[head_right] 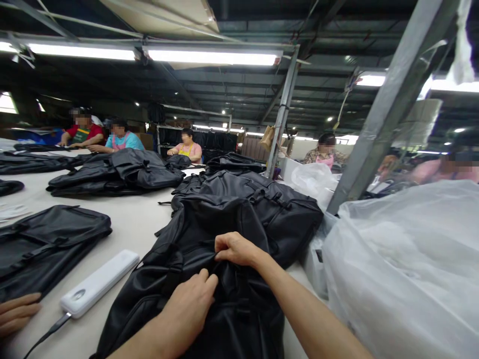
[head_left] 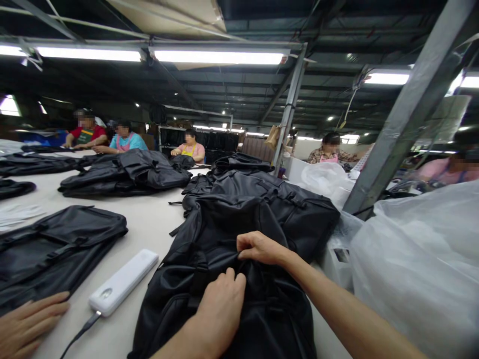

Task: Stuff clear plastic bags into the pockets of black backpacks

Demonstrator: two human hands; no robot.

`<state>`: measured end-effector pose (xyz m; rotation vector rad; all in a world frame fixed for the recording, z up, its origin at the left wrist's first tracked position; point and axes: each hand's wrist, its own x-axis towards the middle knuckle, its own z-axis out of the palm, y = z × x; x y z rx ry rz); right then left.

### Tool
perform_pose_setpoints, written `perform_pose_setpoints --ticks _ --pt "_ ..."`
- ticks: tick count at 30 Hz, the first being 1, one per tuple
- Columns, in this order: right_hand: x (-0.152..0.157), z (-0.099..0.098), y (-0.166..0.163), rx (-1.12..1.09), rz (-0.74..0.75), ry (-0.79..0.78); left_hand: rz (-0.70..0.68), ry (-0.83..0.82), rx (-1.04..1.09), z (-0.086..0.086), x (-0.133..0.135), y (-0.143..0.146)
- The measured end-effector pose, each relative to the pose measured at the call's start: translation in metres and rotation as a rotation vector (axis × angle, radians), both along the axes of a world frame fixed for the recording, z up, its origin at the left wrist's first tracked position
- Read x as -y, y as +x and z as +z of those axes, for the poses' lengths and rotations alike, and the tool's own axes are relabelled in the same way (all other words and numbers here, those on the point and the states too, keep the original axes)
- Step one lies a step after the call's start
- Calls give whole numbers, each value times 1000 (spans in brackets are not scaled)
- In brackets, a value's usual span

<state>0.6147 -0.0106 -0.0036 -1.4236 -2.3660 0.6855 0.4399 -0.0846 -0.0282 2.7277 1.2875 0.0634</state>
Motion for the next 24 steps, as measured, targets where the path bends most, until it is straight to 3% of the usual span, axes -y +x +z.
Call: perform_pose_setpoints --ticks 2,6,11,14,20,24 --pt "-2 -1 1 -13 13 -43 61 -6 8 -13 0 4" --pt "-5 -2 0 -14 31 -79 58 -13 44 -36 3 5" --pt "-1 2 -4 32 67 -81 152 127 -154 -30 16 6" --pt "1 2 -5 59 68 -54 149 242 -124 -25 16 9" --pt "-5 4 -6 142 45 -15 -85 256 -75 -37 -4 11" --pt "-7 6 -8 191 23 46 -214 177 36 -23 4 -4"
